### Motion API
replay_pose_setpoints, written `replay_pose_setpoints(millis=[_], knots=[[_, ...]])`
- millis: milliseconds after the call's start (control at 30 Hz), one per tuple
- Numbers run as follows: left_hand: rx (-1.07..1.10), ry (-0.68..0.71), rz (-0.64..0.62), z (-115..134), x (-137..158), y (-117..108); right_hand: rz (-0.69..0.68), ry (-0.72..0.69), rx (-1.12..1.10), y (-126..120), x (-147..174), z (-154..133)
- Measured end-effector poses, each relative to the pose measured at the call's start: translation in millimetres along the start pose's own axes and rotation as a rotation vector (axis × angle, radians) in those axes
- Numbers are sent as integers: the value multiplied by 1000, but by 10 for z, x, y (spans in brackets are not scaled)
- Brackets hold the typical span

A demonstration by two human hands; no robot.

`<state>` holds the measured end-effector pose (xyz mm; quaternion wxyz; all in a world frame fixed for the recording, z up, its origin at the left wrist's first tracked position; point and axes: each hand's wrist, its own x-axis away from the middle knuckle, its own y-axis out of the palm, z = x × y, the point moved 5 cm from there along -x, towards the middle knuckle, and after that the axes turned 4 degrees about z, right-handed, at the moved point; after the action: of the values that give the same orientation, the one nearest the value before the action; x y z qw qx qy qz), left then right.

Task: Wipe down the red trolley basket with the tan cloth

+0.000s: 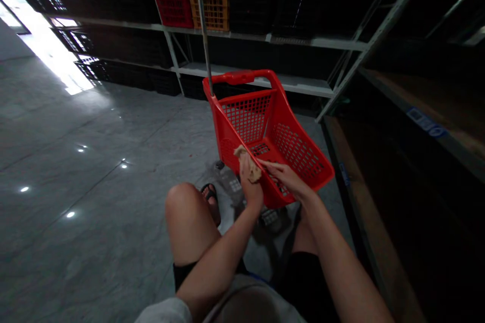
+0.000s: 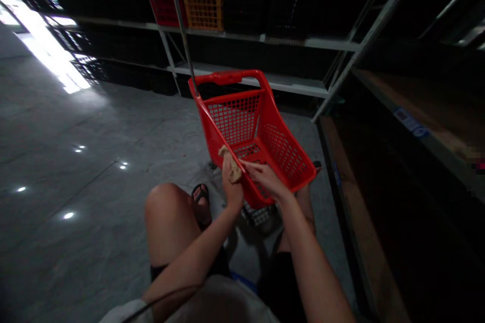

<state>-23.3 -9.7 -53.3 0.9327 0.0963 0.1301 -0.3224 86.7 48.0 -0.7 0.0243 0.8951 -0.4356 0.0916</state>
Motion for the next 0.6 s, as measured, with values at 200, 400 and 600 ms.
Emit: replay_pose_setpoints(millis=[200,400,600], knots=[[-126,35,-219,115,751,-257,36,28,111,-236,109,23],[-198,199,-155,387,147,-323,3,69,55,-293,145,54],[-244,132,-193,-121,828,-140,18,0,176,-391,80,53]])
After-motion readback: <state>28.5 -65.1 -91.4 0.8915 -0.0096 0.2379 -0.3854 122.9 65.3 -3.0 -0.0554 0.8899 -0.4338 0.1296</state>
